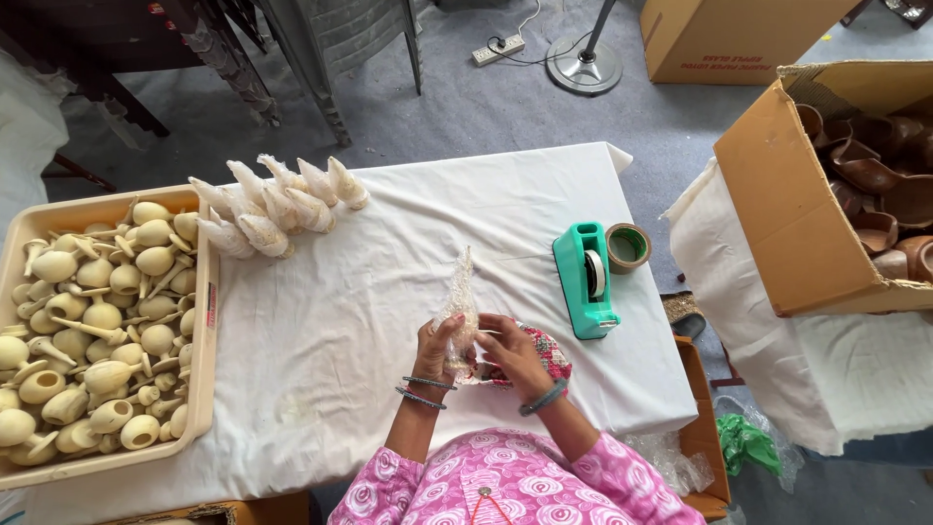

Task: The person wraps small ceramic objects individually in bubble wrap. They pick up each ceramic piece, place it on a sheet of bubble wrap, fold the wrap around it, and secure it with tape from a dispenser. The wrapped items are then placed in a row on the table.

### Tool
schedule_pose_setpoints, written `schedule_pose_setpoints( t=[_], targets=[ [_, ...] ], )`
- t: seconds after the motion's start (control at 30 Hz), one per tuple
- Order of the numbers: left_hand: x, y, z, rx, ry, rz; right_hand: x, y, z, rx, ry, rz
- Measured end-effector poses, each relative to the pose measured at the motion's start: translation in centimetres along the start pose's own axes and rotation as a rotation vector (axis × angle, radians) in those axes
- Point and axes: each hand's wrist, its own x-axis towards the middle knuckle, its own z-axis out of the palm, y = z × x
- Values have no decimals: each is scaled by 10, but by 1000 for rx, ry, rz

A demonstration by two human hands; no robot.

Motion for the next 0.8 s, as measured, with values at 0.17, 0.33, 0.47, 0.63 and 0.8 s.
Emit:
schedule_pose_setpoints(
  t=[0.17, 0.33, 0.47, 0.63, 0.8],
  targets=[
    [2, 0, -8, 28, 42, -15, 0, 45, -125, -134, 303, -189],
    [5, -6, -9, 59, 37, -39, -4, 36, -232, -187, 699, -261],
    [1, 0, 1, 78, 62, -46, 15, 48, -267, -351, 636, -100],
    [-1, 4, 3, 97, 77, -32, 42, 57, -275, -379, 462, 93],
    [-3, 7, 1, 85, 75, -30, 53, 60, -281, -392, 390, 152]
  ],
)
